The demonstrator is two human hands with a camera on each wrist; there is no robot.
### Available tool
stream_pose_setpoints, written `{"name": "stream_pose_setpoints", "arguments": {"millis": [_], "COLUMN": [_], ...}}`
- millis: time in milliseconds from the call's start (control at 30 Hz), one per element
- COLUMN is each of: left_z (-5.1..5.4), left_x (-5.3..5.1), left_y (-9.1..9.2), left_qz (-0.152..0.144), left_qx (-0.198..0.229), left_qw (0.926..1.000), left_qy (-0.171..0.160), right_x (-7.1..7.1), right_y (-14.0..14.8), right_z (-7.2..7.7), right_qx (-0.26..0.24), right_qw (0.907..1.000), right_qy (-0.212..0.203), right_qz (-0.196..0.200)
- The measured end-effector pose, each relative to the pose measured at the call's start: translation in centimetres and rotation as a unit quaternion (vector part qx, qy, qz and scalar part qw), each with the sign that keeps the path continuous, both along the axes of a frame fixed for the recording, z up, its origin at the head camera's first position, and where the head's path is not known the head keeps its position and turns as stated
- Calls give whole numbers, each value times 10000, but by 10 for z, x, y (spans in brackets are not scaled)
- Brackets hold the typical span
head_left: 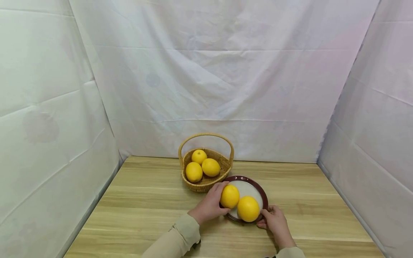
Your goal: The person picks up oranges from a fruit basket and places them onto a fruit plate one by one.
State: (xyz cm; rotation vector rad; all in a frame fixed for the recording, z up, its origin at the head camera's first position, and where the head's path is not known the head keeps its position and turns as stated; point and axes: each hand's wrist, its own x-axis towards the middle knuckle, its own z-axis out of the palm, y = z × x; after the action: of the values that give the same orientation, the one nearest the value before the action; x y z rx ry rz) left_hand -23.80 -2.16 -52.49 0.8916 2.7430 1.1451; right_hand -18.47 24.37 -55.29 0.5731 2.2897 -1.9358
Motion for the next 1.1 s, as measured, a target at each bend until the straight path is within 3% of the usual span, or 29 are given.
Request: {"name": "stream_pose_setpoints", "arguments": {"millis": [500,867,1100], "left_z": [7,15,20], "left_x": [2,-2,-5], "left_y": [-13,-18,-21], "left_qz": [-208,169,341], "left_qx": [-761,-774,-649], "left_qw": [9946,9910,9929], "left_qy": [680,1081,940], "right_x": [1,1,1], "right_y": [0,1,1], "right_z": [-1,0,0], "right_qx": [31,18,4], "right_qw": [10000,10000,10000], "right_qy": [-32,-55,-7], "right_qz": [-4,6,2]}}
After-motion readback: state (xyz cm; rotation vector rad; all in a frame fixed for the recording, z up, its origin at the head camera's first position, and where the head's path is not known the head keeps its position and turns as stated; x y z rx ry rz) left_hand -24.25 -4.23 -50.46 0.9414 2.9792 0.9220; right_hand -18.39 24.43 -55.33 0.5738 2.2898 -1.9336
